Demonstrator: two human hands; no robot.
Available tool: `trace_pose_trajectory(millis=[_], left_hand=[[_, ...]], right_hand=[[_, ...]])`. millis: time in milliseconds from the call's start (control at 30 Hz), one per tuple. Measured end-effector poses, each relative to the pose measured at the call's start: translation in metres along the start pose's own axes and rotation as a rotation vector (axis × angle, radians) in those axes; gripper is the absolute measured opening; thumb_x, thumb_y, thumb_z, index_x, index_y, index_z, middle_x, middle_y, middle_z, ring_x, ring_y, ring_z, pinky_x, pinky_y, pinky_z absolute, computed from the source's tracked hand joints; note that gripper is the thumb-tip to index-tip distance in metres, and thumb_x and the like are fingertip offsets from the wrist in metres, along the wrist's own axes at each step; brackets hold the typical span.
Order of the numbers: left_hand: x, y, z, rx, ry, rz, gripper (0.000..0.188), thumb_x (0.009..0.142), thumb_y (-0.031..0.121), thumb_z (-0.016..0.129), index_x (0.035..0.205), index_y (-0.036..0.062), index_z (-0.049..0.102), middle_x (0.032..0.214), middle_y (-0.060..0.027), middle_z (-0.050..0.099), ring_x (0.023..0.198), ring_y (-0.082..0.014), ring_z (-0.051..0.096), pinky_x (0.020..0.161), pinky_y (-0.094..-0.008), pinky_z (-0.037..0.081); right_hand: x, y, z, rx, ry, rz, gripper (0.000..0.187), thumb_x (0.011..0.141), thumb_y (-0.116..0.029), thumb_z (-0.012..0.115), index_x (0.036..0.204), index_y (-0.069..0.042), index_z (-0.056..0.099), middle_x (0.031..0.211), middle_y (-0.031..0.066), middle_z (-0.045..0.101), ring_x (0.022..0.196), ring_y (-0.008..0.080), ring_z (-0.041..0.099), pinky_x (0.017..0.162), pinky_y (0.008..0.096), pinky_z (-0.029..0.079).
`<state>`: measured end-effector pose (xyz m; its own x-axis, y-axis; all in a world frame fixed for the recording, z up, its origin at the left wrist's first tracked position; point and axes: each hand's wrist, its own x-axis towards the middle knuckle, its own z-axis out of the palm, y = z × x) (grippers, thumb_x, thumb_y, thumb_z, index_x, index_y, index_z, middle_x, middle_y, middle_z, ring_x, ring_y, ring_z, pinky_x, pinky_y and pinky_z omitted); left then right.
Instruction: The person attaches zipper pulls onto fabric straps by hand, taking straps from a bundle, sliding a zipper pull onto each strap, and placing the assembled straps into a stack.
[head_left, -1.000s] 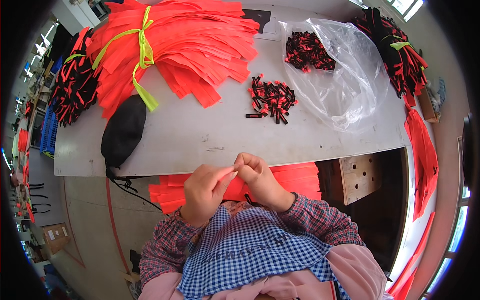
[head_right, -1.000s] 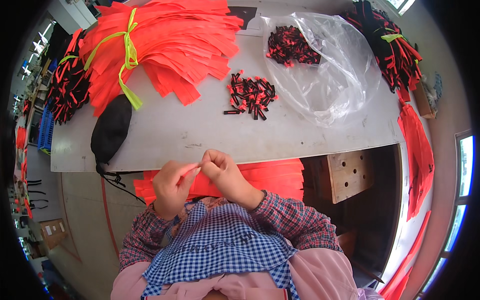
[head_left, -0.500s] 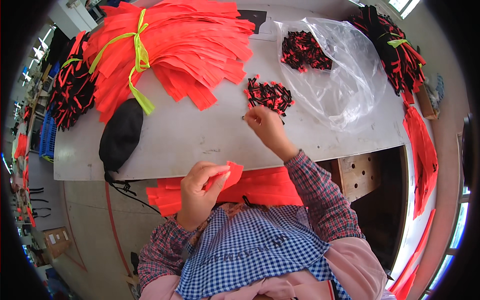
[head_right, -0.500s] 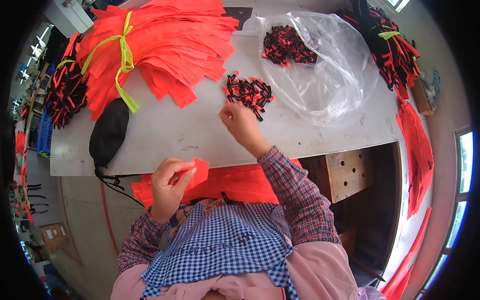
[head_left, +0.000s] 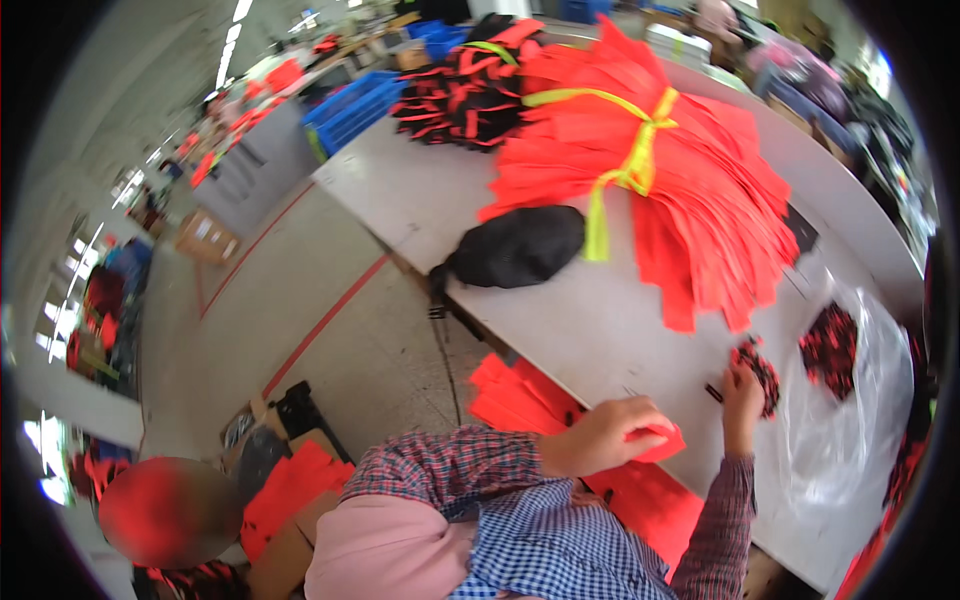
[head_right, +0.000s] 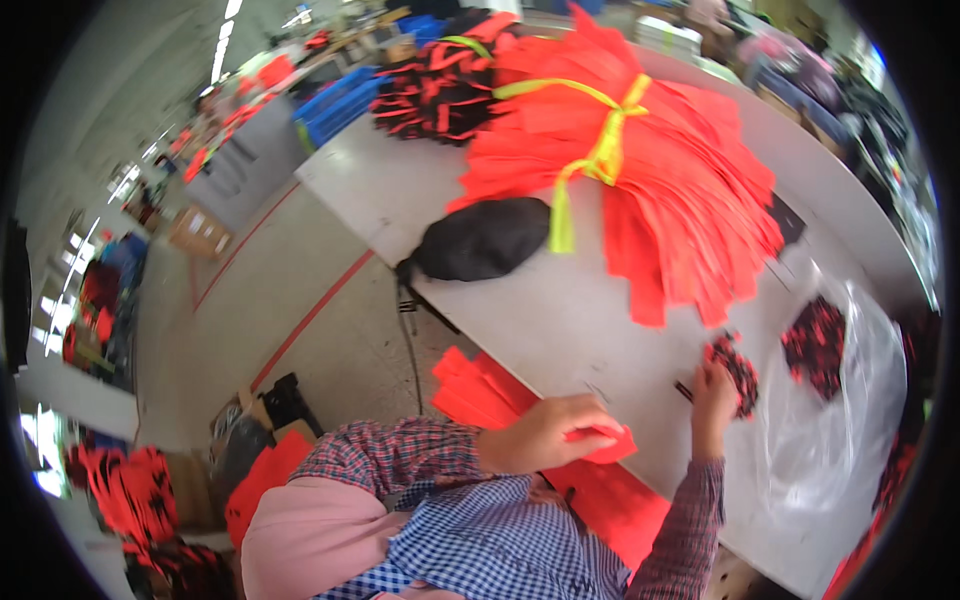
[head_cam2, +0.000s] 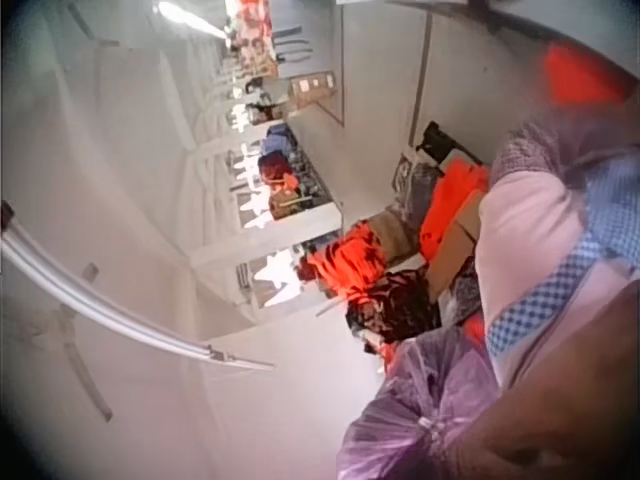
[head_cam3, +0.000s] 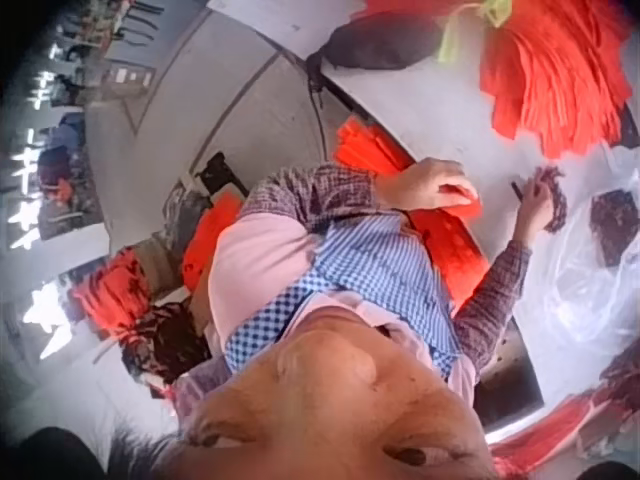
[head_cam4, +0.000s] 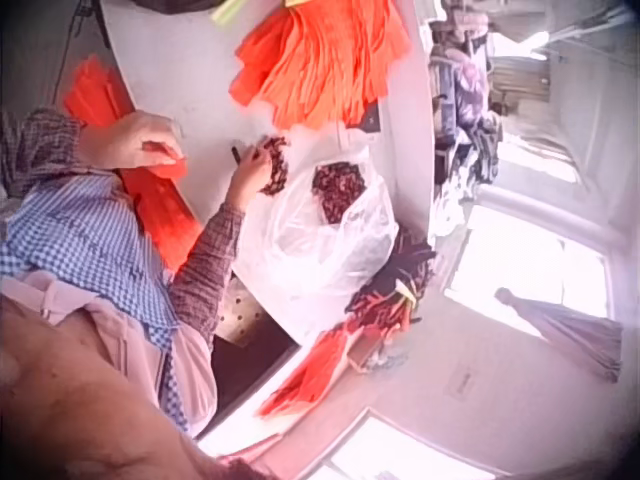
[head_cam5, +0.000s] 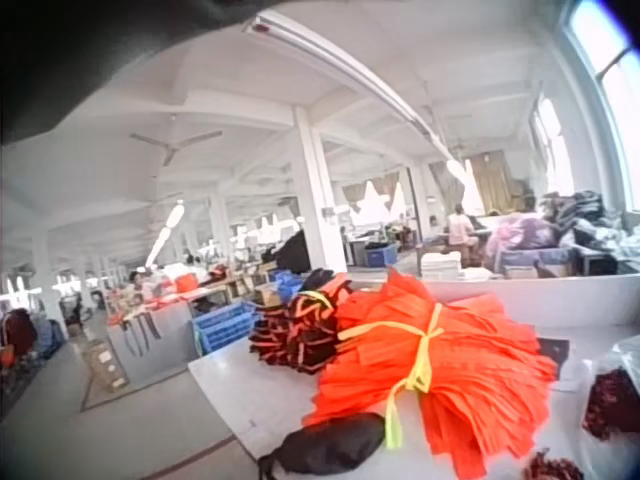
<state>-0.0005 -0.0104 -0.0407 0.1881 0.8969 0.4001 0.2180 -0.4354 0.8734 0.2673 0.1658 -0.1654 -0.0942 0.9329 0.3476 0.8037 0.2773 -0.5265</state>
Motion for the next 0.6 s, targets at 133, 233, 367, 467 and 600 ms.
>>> trace_pose_trajectory(millis=[133, 233, 367, 467, 600], left_hand=[[-0.005, 0.0, -0.007, -0.032, 0.014, -0.017, 0.015, 0.087, 0.01, 0.066, 0.101, 0.0047, 0.066, 0.093, -0.0135, 0.064, 0.089, -0.0325, 0.065, 0.077, -0.0395, 0.052], [-0.004, -0.001, -0.009, -0.026, 0.019, -0.024, 0.015, 0.086, 0.01, 0.066, 0.1, 0.004, 0.066, 0.093, -0.0135, 0.064, 0.089, -0.0325, 0.065, 0.076, -0.0393, 0.051], [-0.002, 0.002, -0.013, -0.064, -0.036, -0.033, 0.017, 0.089, 0.009, 0.065, 0.105, 0.003, 0.064, 0.096, -0.0117, 0.063, 0.088, -0.0302, 0.065, 0.076, -0.0379, 0.051], [0.0, 0.005, -0.014, -0.078, -0.003, -0.021, 0.015, 0.088, 0.008, 0.065, 0.101, 0.0008, 0.065, 0.095, -0.0131, 0.062, 0.086, -0.0316, 0.064, 0.075, -0.0388, 0.05], [0.0, 0.004, -0.012, -0.08, -0.033, 0.014, 0.015, 0.089, 0.008, 0.065, 0.101, 0.0004, 0.064, 0.096, -0.0126, 0.061, 0.086, -0.0311, 0.063, 0.074, -0.0389, 0.05]], right_hand=[[-0.001, -0.016, -0.019, 0.411, 0.017, 0.2, 0.023, 0.095, -0.022, 0.066, 0.09, 0.0, 0.068, 0.075, 0.0017, 0.062, 0.065, 0.008, 0.05, 0.058, 0.0252, 0.04], [-0.013, -0.051, -0.044, 0.798, 0.035, 0.362, 0.026, 0.099, -0.027, 0.062, 0.09, -0.003, 0.066, 0.074, -0.001, 0.058, 0.065, 0.0046, 0.048, 0.057, 0.0222, 0.038], [-0.032, -0.068, -0.048, 1.359, -0.027, 0.464, 0.024, 0.1, -0.029, 0.06, 0.094, -0.006, 0.062, 0.076, -0.0009, 0.057, 0.065, 0.0049, 0.048, 0.058, 0.0225, 0.04], [-0.062, -0.117, -0.072, 1.363, -0.124, 0.474, 0.02, 0.1, -0.027, 0.059, 0.095, -0.007, 0.059, 0.08, 0.0006, 0.057, 0.067, 0.0064, 0.05, 0.06, 0.0232, 0.041], [-0.081, -0.146, -0.091, 0.939, -0.329, 0.095, 0.017, 0.102, -0.021, 0.056, 0.095, -0.006, 0.057, 0.077, -0.0014, 0.055, 0.069, 0.0062, 0.051, 0.063, 0.0219, 0.042]])
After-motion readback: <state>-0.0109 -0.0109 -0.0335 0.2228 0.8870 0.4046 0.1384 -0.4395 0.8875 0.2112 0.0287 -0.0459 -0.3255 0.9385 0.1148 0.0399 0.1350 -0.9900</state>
